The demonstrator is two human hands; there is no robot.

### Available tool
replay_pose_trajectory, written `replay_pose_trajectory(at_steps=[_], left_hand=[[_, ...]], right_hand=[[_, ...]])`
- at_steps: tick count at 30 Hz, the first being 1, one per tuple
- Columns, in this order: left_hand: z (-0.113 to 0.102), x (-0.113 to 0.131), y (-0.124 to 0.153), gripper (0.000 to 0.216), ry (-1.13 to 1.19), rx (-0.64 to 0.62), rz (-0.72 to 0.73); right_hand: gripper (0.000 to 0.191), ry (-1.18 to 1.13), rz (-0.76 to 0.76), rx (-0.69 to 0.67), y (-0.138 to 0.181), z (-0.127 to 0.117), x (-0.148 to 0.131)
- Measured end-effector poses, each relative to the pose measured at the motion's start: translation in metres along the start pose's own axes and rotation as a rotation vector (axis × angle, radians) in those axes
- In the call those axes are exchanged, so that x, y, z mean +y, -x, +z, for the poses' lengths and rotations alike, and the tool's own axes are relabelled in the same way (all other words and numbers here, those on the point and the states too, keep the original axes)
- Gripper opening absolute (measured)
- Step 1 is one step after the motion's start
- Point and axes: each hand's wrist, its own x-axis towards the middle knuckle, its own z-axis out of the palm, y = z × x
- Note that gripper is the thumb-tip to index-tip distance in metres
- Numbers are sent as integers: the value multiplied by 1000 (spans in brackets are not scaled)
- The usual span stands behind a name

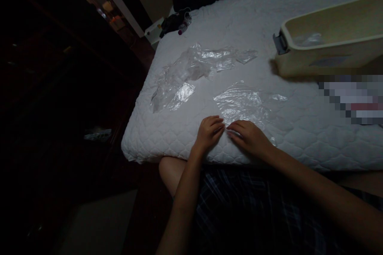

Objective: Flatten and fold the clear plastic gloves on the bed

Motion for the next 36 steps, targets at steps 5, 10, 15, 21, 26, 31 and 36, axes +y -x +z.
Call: replay_pose_trajectory(at_steps=[5, 10, 15, 21, 26, 31, 36], left_hand=[[1, 0, 1, 13, 2, 28, 14], [0, 2, -1, 9, 25, 77, 47], [-2, 3, -3, 6, 33, 46, 33], [-2, 5, -3, 12, 4, 31, -33], [-3, 7, -2, 13, -19, 33, -69], [-4, 9, -3, 17, -85, -11, -98], [-1, 9, -3, 19, -140, -21, -105]], right_hand=[[23, 34, -50, -25, 1, 0, -1], [26, 9, -15, -72, 1, -1, -1], [30, -21, 29, -105, -1, -4, -2], [30, -103, 169, -45, -5, -7, -2], [28, -249, 373, 11, -6, -8, -1], [30, -321, 472, 35, -11, -8, 0], [29, -189, 466, 44, -15, -6, 4]])
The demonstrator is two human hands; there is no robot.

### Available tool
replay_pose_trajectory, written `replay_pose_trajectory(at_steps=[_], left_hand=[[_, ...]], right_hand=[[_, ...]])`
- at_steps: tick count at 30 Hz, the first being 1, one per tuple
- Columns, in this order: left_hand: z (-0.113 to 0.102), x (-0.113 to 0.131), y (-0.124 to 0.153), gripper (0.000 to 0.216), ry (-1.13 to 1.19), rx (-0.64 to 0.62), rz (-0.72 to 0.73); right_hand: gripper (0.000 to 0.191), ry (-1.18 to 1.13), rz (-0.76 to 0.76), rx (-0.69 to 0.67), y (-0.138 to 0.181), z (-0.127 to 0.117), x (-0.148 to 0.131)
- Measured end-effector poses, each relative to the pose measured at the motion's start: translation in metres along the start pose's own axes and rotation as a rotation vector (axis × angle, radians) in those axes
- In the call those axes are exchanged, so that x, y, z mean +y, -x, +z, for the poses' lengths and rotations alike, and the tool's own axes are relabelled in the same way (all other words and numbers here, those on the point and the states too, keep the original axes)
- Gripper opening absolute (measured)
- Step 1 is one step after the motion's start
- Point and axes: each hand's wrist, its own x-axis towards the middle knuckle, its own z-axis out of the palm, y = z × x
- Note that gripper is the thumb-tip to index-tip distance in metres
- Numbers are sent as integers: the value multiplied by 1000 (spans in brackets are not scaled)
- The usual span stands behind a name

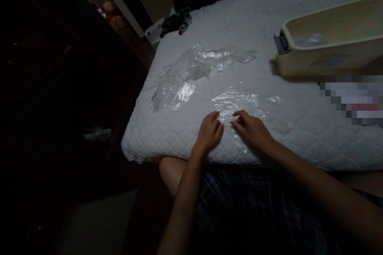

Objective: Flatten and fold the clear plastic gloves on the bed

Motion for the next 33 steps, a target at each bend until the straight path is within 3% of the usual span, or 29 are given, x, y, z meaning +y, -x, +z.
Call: replay_pose_trajectory(at_steps=[5, 9, 14, 21, 33], left_hand=[[6, -1, 0, 19, -40, 20, 5], [8, 0, 1, 18, -57, 46, 0], [9, 0, 0, 25, -89, 25, -17], [12, -1, -1, 23, -87, 33, -8], [10, 0, -1, 23, -53, 45, -25]], right_hand=[[17, 293, -96, 25, -3, 3, 5], [14, 400, -208, 38, -5, 5, 8], [17, 403, -281, 76, -4, 5, 6], [29, 408, -550, -69, -6, 6, 9], [30, 404, -617, -104, 2, 5, 28]])
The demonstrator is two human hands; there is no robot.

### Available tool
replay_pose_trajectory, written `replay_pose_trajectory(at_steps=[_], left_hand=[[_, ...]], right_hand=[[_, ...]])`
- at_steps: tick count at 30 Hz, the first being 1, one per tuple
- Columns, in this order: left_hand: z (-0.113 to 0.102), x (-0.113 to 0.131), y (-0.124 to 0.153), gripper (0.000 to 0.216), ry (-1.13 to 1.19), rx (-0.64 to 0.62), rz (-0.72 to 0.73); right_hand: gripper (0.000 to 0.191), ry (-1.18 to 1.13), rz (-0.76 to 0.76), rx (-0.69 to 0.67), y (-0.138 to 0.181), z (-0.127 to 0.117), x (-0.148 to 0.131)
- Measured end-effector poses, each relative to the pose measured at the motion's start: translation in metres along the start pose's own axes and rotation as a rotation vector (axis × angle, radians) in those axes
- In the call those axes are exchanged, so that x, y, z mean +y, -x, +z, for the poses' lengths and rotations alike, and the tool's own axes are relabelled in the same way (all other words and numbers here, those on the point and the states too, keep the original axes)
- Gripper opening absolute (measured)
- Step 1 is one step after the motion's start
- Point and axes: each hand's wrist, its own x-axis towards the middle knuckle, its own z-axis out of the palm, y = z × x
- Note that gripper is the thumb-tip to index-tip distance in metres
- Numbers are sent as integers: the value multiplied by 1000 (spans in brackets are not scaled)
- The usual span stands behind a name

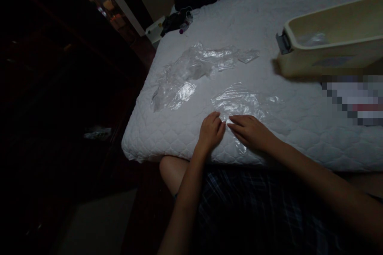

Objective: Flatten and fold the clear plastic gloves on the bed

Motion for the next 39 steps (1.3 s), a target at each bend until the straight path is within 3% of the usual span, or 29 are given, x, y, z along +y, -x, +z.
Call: replay_pose_trajectory(at_steps=[6, 14, 19, 22, 26, 31, 39], left_hand=[[3, -1, 1, 21, -19, 26, -16], [4, -1, 2, 23, -60, 51, -37], [0, 1, 1, 20, -65, 107, -28], [-2, 3, 3, 16, -89, 140, 87], [-2, 5, 7, 16, -110, -6, 241], [-3, 6, 7, 17, -128, -83, 215], [-1, 4, 8, 15, -114, -13, 228]], right_hand=[[37, 26, 0, -47, 3, 0, -1], [65, 34, -29, -135, 17, 3, -1], [71, 31, -27, -158, 20, 5, 2], [73, 35, -32, -165, 20, 6, 3], [71, 0, -11, -167, 18, 4, 2], [58, -61, 54, -132, 12, -4, 1], [50, 73, 49, -112, 18, -6, 6]])
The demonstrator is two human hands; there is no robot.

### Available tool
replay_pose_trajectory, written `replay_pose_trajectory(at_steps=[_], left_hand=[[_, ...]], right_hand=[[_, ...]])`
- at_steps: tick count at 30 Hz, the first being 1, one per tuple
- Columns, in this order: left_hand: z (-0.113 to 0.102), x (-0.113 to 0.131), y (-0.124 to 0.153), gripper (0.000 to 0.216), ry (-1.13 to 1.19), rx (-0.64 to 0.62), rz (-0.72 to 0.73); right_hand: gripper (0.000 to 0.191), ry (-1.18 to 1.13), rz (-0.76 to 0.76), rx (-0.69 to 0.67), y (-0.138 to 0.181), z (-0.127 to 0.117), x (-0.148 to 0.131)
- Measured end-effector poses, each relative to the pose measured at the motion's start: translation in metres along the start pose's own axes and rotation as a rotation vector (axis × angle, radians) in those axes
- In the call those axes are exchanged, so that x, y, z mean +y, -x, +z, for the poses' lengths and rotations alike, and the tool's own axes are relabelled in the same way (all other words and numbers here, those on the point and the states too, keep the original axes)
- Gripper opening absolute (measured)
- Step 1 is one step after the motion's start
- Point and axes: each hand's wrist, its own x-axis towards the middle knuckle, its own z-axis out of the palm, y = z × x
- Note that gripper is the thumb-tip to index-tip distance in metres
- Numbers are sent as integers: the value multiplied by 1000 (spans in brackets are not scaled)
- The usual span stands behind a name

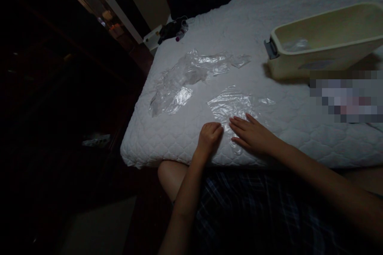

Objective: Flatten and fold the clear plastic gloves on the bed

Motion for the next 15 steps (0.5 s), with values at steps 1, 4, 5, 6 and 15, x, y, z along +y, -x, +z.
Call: replay_pose_trajectory(at_steps=[1, 4, 5, 6, 15], left_hand=[[1, 0, 0, 15, -2, 18, -4], [1, 1, 2, 17, -5, 60, 8], [1, 1, 3, 17, -3, 74, 22], [0, 2, 4, 18, 0, 89, 39], [1, 10, 4, 23, 28, -35, 131]], right_hand=[[50, 6, 1, -4, 1, 1, 0], [50, -7, 3, 5, 3, 1, -1], [48, -13, 1, 14, 3, 1, -2], [47, -18, 0, 25, 3, 0, -2], [39, -19, 4, 114, 3, -10, 2]])
